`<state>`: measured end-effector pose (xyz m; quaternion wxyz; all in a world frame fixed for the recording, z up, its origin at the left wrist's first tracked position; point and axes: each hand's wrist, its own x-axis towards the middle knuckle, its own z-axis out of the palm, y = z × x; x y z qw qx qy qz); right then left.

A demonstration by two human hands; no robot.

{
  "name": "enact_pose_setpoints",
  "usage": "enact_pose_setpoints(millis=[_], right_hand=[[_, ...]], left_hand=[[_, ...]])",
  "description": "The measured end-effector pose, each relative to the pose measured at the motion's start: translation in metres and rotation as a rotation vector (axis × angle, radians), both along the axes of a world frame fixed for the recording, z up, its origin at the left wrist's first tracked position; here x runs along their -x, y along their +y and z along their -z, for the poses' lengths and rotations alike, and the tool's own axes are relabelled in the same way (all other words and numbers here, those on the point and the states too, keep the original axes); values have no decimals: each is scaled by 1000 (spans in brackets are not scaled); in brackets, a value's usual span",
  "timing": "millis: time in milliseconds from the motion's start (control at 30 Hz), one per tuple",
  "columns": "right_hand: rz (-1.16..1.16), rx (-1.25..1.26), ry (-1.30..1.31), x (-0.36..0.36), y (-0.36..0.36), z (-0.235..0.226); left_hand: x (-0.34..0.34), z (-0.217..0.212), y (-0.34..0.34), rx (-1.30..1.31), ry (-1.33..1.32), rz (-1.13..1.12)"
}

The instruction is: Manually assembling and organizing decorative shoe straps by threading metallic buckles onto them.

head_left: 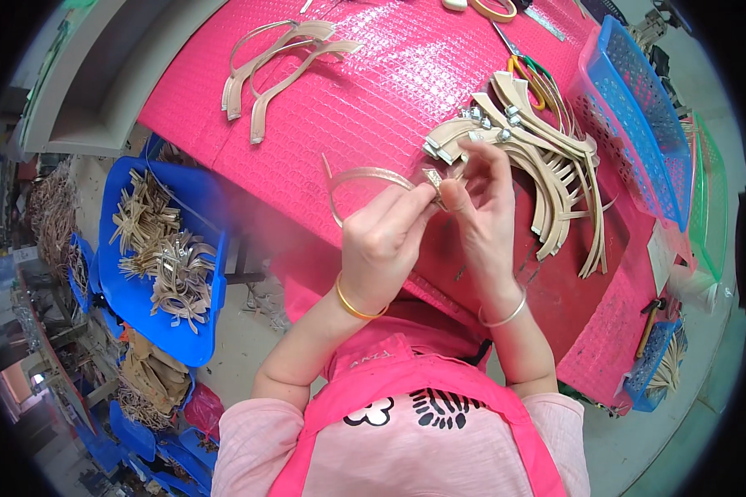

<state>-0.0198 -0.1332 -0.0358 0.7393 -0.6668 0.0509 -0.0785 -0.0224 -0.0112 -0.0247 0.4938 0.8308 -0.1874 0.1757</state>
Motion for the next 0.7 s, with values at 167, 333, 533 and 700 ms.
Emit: enact_pose_setpoints(millis=[167,333,533,700], right_hand=[[-303,-13,148,-31,-12,-8],[-112,-1,130,-82,8,-5],[-59,504,-116,-79,4,9],[286,728,-37,-17,-87,-7]], left_hand=[[-8,-8,18,11,95,211],[-51,-13,43,172,343,107],[-191,33,105,-472,69,-106],[-174,14,85,-568,-554,-367]])
